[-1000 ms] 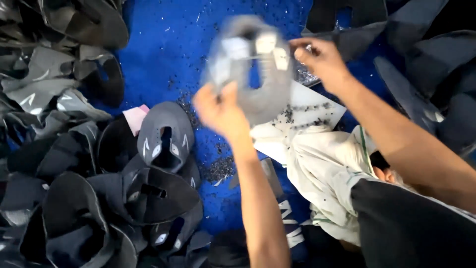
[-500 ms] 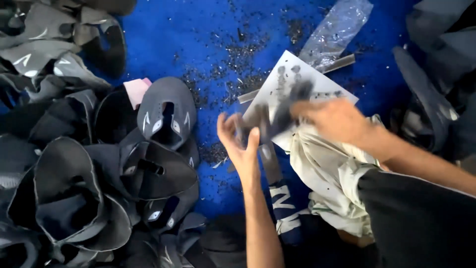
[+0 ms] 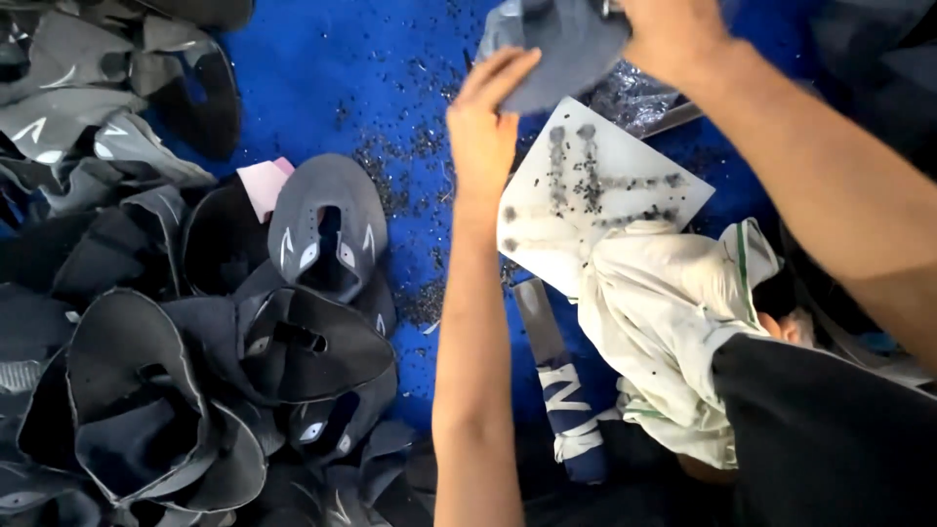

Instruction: Punching eyelet holes into shoe uppers using a manual punch and striker tool.

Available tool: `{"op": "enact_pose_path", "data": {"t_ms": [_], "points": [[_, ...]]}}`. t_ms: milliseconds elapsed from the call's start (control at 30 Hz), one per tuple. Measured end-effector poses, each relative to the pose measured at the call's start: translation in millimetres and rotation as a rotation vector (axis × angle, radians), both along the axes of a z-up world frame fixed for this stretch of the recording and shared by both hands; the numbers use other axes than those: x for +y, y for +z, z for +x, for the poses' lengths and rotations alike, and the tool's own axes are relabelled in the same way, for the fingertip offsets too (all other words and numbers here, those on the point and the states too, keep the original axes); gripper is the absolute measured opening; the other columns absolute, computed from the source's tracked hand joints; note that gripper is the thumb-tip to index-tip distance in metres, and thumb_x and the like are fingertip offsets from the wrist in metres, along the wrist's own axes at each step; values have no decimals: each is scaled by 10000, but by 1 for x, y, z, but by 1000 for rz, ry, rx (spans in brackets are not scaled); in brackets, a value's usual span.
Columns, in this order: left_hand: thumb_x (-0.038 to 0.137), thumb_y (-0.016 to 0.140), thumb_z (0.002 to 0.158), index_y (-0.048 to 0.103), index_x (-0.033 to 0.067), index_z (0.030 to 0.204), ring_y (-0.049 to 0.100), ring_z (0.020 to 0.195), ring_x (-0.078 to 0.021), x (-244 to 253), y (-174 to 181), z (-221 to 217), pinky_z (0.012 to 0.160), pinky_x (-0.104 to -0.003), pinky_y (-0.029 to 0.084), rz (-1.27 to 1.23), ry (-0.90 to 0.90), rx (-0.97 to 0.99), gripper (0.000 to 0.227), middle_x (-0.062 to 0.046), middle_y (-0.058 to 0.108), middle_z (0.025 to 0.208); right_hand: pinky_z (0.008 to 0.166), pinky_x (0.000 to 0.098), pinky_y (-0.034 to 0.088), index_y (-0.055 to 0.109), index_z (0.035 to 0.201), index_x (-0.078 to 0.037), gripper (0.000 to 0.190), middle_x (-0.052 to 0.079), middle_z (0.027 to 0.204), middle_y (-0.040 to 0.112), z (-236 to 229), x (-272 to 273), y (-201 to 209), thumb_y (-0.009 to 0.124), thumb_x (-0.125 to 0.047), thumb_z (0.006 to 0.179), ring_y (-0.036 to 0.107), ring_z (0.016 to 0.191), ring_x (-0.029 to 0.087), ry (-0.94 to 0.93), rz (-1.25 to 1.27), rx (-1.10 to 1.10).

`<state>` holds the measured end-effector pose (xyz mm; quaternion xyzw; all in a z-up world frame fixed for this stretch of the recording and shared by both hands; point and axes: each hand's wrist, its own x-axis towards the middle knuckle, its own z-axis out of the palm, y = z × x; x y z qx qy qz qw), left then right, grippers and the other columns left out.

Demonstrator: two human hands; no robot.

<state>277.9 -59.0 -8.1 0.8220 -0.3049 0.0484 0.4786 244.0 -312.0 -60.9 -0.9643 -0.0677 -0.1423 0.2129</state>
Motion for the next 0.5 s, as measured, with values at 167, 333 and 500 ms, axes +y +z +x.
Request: {"op": "enact_pose_path", "data": {"t_ms": [167,333,500], "points": [[-87,565,782,755,170,1156,662,1261,-253,40,-99,-124,1108,-398,518,283,23,-25,491,-66,727,1207,555,372,573,626,1450,-135,822,115,1518,592,-118,39,-33,658,-50,632,757,857,259,89,-104,123],[-17,585,855,703,161,1236,660,1229,-310,42,-74,-155,1075,-422,526,415,22,1,437,-87,697,1226,562,365,574,617,1430,-190,680,-10,1564,525,-170,63,-12,682,-95,760,729,686,232,66,-141,346],[14,591,874,693,165,1297,639,1219,-376,39,-65,-165,1061,-445,508,515,-52,-64,460,-129,651,1261,605,380,578,635,1398,-180,628,-23,1554,545,-178,62,-16,650,-85,777,714,677,250,90,-67,300]]}}
